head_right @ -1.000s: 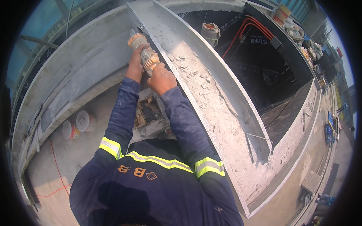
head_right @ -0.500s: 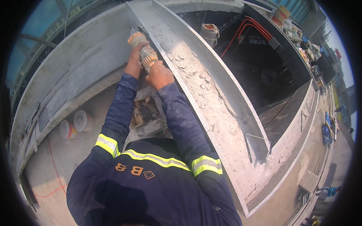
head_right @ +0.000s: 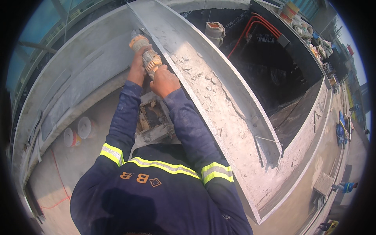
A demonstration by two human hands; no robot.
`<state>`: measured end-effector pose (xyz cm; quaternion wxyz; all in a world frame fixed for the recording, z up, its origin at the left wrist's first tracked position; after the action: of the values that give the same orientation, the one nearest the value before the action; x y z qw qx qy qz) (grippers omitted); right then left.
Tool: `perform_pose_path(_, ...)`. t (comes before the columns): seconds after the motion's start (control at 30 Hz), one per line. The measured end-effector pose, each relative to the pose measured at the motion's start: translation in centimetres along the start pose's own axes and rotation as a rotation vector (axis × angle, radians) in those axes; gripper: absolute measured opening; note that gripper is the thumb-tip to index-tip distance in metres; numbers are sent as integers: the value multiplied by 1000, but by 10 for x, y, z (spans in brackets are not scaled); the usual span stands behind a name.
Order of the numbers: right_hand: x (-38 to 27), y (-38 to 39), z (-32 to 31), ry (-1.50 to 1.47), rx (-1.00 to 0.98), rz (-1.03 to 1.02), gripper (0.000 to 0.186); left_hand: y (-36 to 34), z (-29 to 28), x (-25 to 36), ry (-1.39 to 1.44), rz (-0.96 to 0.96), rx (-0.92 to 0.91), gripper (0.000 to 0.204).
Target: The person uses a handheld rotary grinder to smooth a concrete ledge on a rooftop. They hold the tool with both hands and move it along the edge, generating dust. Another worker is visible in the background.
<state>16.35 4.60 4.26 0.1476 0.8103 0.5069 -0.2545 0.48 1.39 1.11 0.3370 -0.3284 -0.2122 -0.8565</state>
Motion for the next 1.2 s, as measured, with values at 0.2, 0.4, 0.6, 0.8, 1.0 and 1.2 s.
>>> perform_pose_path(0.2, 0, -19, 9, 5, 20, 12, 48, -23, -11, 5, 5, -53, -53, 36)
perform_pose_path(0.4, 2, -29, 14, 7, 15, 41, 49, -31, -14, 4, 6, -36, -32, 33)
perform_pose_path(0.6, 3, -43, 20, 3, 17, 74, 49, -47, -20, 5, 20, -40, -58, 33)
perform_pose_path(0.8, -2, -31, 11, -4, -14, 86, 48, -39, -17, 5, -27, -49, -19, 32)
perform_pose_path(1.0, 0, -7, 4, -15, 16, 18, 46, -24, -12, 0, 21, -24, -83, 33)
perform_pose_path(1.2, 0, 3, 1, -10, 14, 22, 47, -9, -9, -3, 20, -11, -47, 34)
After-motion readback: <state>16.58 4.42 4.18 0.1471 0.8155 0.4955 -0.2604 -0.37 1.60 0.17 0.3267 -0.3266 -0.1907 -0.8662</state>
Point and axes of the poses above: each hand's wrist, its own y-axis away from the middle knuckle, its own z-axis out of the palm, x = y × z, the point moved 4 cm from there along -y, towards the middle knuckle, and after that the axes turned 7 degrees about -x, right-handed, at the moved point
